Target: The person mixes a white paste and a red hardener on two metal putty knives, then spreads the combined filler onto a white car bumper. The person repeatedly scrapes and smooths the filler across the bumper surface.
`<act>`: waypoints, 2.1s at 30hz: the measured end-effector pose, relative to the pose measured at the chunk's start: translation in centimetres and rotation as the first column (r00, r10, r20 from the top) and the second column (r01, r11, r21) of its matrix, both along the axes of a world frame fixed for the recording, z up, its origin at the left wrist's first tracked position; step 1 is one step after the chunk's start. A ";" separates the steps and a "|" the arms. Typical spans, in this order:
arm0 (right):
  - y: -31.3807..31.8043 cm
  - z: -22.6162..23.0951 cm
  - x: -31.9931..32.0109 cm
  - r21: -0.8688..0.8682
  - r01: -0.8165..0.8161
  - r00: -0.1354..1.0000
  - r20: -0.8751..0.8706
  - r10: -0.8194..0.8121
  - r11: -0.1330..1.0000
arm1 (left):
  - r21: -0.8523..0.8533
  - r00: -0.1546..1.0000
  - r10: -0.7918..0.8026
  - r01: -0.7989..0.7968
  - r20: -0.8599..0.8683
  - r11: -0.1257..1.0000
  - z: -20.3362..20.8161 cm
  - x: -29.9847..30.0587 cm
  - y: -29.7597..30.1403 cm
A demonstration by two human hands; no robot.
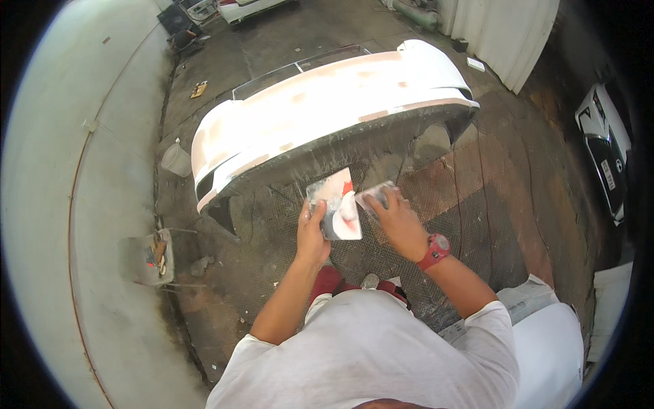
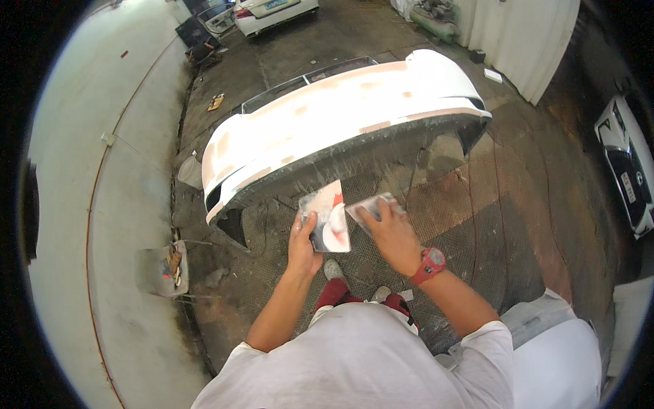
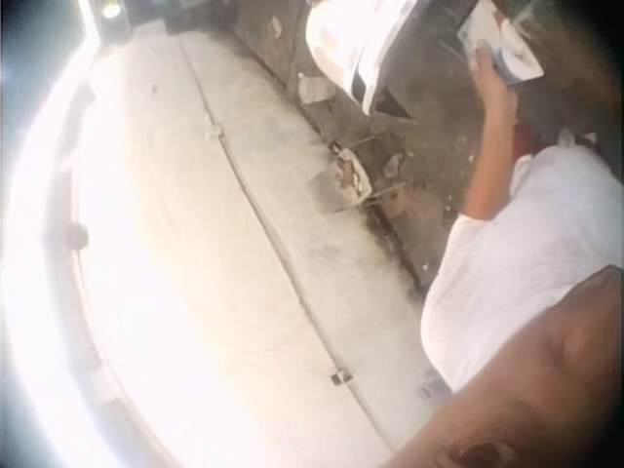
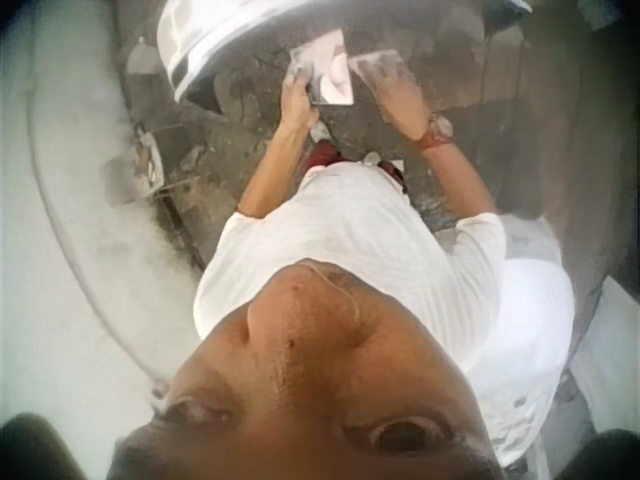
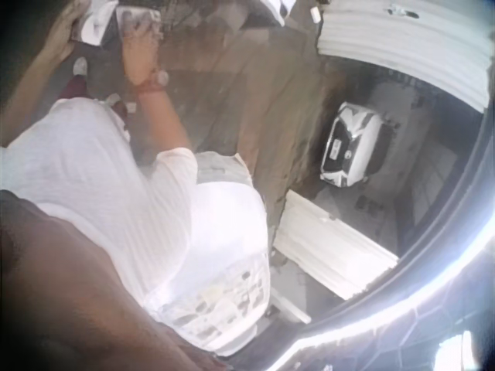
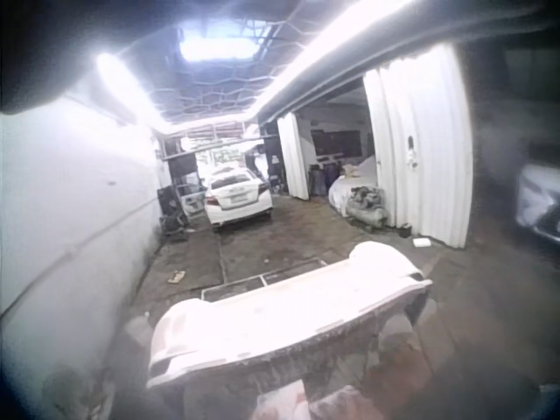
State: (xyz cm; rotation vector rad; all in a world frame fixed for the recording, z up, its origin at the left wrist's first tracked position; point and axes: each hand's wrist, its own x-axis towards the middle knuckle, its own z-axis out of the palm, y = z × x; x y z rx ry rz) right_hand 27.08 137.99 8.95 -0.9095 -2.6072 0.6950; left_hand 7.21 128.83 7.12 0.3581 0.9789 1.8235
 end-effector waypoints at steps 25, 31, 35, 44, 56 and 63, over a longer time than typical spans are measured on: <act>-0.6 2.3 -0.6 0.406 -0.113 0.984 -0.084 0.160 0.907 | -0.163 0.770 0.028 -0.170 -0.637 0.972 -0.9 0.6 1.1; -0.6 3.8 1.7 0.423 -0.330 0.944 0.164 0.287 0.844 | -0.001 0.903 0.375 -0.384 -0.208 0.923 -2.4 -0.4 1.5; -2.5 4.0 0.7 0.220 -0.276 0.909 -0.257 0.328 0.936 | -0.122 0.995 0.083 -0.088 -0.050 0.989 -0.4 0.1 1.3; 2.6 3.3 1.6 0.413 -0.025 0.999 0.041 0.009 0.910 | -0.075 0.990 0.057 -0.067 -0.131 0.995 -1.9 1.1 0.7; -0.5 1.4 1.0 -0.033 -0.088 0.994 0.055 0.090 0.996 | -0.001 0.991 0.133 -0.133 -0.034 0.991 0.0 1.3 1.1; 2.0 4.0 1.2 0.549 0.019 0.999 0.030 -0.043 0.836 | -0.117 0.883 -0.085 0.034 -0.461 0.993 -0.7 1.2 0.5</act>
